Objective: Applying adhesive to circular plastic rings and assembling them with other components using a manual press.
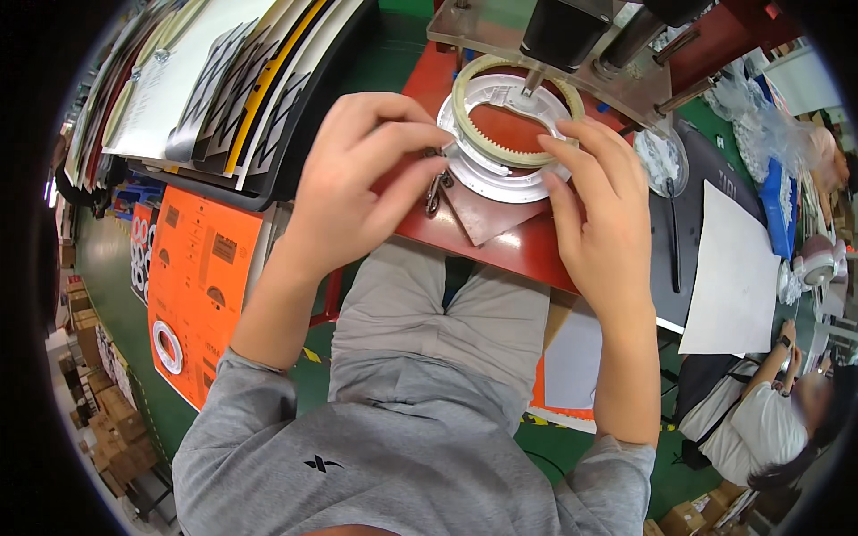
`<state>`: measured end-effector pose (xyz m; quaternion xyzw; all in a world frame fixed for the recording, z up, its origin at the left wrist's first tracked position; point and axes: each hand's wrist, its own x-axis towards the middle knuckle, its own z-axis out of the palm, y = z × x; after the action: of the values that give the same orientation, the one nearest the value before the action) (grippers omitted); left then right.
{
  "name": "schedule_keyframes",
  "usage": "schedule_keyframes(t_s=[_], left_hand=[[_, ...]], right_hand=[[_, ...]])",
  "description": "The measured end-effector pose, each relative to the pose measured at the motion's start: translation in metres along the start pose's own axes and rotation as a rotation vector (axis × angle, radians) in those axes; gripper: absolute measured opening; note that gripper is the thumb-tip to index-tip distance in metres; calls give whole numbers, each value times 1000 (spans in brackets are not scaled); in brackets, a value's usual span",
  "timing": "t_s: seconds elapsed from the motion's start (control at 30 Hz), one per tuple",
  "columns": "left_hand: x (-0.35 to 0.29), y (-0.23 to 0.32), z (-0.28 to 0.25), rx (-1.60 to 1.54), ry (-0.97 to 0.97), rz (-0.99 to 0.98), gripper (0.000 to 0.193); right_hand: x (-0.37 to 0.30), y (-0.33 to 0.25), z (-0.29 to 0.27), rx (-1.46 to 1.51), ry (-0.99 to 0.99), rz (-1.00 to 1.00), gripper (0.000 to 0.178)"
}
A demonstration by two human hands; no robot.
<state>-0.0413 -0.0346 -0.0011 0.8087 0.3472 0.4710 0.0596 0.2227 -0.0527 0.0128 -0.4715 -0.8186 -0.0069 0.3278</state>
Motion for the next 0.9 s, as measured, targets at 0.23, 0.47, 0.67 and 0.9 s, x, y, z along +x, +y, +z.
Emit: schedule_keyframes(t_s=[0.23, 0.47, 0.67, 0.9], left_hand=[[11, 2, 23, 111, -153, 113, 19], [18, 1, 11, -27, -233, 86, 15], [21, -3, -4, -104, -325, 20, 13], [23, -12, -5, -168, -398, 0, 11]], right_hand=[[5, 11, 13, 94, -54, -34, 26], [5, 16, 13, 157, -33, -37, 24], [0, 3, 22, 113, 20, -71, 28], [-2, -10, 30, 116, 103, -21, 27]])
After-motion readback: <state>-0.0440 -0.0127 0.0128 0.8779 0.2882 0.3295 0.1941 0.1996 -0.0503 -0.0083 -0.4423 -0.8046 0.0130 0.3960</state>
